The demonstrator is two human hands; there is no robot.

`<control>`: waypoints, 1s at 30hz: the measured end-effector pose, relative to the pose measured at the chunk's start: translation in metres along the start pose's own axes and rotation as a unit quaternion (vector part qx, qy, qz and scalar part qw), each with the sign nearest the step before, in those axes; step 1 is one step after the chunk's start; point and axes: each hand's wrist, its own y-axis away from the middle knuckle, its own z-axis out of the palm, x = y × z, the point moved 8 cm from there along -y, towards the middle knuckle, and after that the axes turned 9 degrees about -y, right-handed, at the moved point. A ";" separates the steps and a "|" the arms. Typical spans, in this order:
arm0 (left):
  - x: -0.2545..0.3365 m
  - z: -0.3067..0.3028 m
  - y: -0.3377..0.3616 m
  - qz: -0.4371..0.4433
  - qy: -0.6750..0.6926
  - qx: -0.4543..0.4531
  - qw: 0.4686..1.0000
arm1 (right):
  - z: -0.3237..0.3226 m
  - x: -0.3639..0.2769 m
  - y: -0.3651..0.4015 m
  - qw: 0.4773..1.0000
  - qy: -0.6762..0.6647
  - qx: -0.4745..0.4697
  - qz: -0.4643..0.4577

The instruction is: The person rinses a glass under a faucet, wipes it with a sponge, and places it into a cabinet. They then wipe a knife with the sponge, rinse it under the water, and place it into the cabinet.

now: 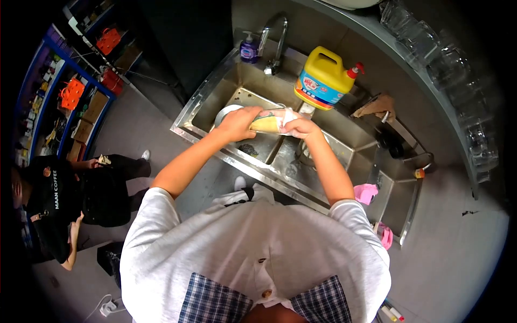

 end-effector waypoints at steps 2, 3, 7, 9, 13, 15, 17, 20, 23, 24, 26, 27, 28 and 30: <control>0.005 -0.001 0.002 -0.027 -0.024 0.000 0.999 | 0.007 -0.007 0.001 1.000 -0.003 -0.010 -0.002; 0.008 -0.004 0.002 -0.027 -0.027 0.004 0.999 | 0.011 -0.010 0.001 1.000 -0.006 -0.015 -0.004; 0.008 -0.004 -0.007 0.059 0.062 -0.037 0.996 | 0.003 -0.007 0.005 0.999 -0.038 -0.018 -0.006; -0.004 0.009 -0.014 0.038 0.151 -0.130 0.979 | 0.000 -0.006 0.004 0.999 -0.027 -0.033 -0.024; -0.014 0.025 -0.018 0.026 0.230 -0.194 0.953 | 0.001 -0.009 0.003 0.999 -0.019 -0.029 -0.028; -0.021 0.040 -0.021 0.005 0.302 -0.225 0.926 | -0.017 -0.003 0.004 0.999 -0.023 -0.020 -0.032; -0.032 0.066 -0.019 -0.037 0.418 -0.263 0.869 | -0.023 0.001 0.011 0.999 -0.041 -0.004 -0.035; -0.018 0.060 -0.010 -0.175 0.621 -0.187 0.741 | -0.029 -0.003 0.019 0.997 -0.045 0.007 -0.065; -0.040 0.098 -0.024 -0.268 0.758 -0.020 0.594 | -0.021 -0.008 0.024 0.997 -0.015 0.042 -0.066; -0.046 0.100 -0.025 -0.327 0.738 0.032 0.589 | -0.027 -0.001 0.021 0.996 -0.022 0.047 -0.075; -0.054 0.109 -0.033 -0.332 0.746 0.061 0.574 | -0.037 0.005 0.024 0.992 0.013 0.089 -0.084; -0.050 0.105 -0.034 -0.326 0.750 0.056 0.573 | -0.033 0.003 0.030 0.991 0.012 0.104 -0.078; -0.047 0.102 -0.033 -0.321 0.752 0.048 0.573 | -0.039 0.009 0.029 0.992 0.002 0.094 -0.080; -0.046 0.095 -0.026 -0.323 0.697 0.055 0.638 | -0.055 0.024 0.028 0.993 -0.023 0.079 -0.086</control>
